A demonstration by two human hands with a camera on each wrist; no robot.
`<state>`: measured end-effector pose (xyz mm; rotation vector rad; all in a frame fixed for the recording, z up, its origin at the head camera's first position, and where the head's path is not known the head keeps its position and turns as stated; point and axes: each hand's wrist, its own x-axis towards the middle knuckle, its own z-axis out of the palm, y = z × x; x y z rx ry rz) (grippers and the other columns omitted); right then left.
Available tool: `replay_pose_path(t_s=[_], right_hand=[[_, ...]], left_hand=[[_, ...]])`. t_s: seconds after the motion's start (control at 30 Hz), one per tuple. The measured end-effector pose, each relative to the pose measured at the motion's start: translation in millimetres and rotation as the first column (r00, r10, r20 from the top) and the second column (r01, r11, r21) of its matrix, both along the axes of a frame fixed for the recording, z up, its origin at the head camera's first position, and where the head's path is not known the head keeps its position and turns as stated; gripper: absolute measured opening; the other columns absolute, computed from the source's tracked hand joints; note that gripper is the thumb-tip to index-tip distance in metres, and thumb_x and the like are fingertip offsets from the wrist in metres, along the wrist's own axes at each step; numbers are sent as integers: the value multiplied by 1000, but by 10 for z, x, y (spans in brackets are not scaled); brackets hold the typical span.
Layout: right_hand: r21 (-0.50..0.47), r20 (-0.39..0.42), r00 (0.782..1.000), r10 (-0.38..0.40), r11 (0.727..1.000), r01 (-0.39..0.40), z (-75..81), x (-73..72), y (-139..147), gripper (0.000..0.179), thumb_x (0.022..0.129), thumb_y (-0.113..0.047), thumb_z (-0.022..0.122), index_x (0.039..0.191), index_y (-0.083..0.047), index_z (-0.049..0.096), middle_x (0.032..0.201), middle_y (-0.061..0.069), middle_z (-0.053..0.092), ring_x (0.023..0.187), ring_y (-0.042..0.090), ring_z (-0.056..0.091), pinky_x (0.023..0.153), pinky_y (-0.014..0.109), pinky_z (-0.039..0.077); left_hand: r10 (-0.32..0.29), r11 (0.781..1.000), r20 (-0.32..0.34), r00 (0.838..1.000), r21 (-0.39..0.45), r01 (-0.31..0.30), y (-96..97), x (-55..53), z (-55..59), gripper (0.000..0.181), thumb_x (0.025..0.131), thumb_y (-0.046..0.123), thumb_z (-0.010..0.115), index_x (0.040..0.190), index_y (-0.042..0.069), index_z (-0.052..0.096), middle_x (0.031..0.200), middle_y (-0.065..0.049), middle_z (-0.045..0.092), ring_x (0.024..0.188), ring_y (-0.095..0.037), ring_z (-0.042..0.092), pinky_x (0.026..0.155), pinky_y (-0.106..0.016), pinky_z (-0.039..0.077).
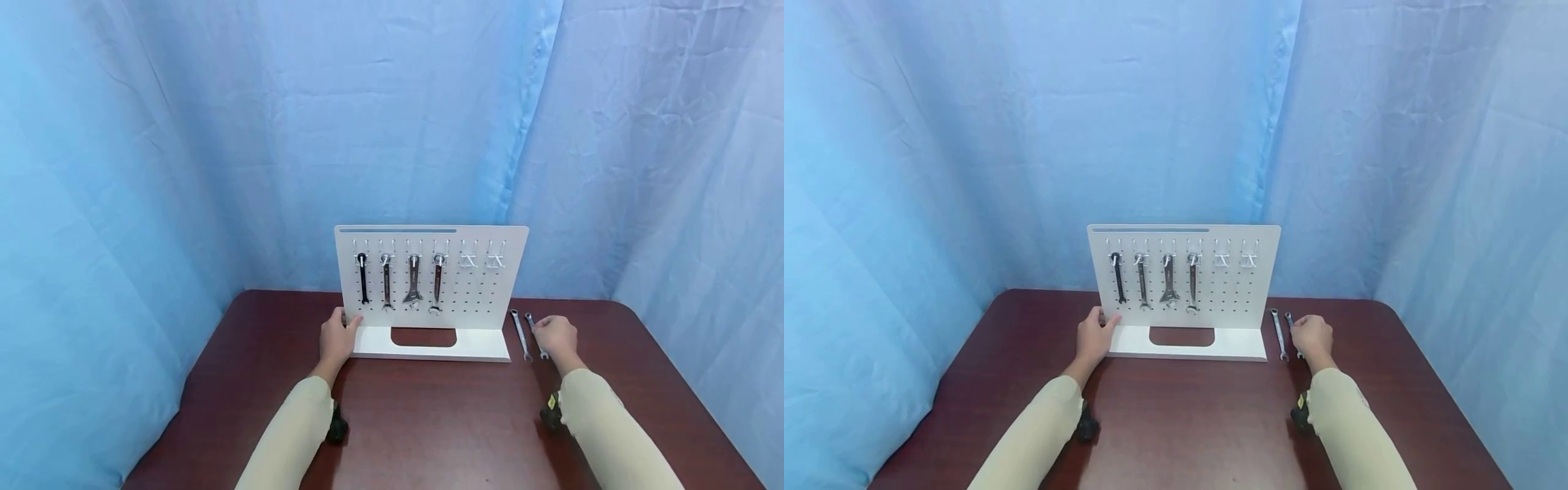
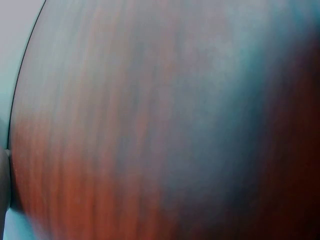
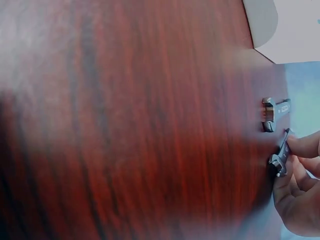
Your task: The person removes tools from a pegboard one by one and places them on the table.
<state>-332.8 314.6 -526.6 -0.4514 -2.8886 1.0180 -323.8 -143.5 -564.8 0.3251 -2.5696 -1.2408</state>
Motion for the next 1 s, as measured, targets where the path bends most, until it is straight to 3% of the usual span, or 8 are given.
replay_pose_path(t_s=[0.5, 0.67, 0.83, 1.0], right_hand=[[79, -50, 999, -1, 997, 5, -34, 4, -36, 16, 96, -7, 58, 94, 6, 66, 85, 19, 66, 76, 35, 60, 62, 46, 49], [59, -67, 998, -15, 998, 19, -54, 28, -27, 22, 97, -10, 52, 100, 7, 65, 93, 23, 67, 84, 38, 61, 70, 50, 49], [10, -156, 987, -39, 999, 41, -17, 46, -112, 32, 98, -13, 47, 116, 8, 63, 111, 27, 65, 98, 43, 59, 81, 55, 48], [-66, -292, 955, -47, 997, 29, 75, 33, -328, 25, 98, -11, 47, 111, 3, 65, 103, 21, 66, 91, 36, 59, 75, 46, 46]], left_hand=[[-9, 1000, 7, 1000, 19, 9, 1, -11, -8, 42, 99, 41, 65, 125, 8, 60, 115, -13, 69, 101, -28, 66, 84, -46, 52], [-14, 1000, 7, 1000, 23, 13, 13, -13, -14, 43, 99, 41, 65, 126, 8, 60, 116, -13, 69, 102, -28, 66, 84, -46, 52], [-14, 1000, 0, 1000, 26, 14, 15, -4, -10, 43, 99, 41, 65, 125, 7, 60, 116, -14, 69, 102, -28, 66, 85, -46, 52], [-5, 1000, -5, 1000, 23, 5, 5, 3, 0, 44, 99, 41, 65, 126, 7, 60, 117, -15, 69, 102, -29, 66, 84, -47, 52]])
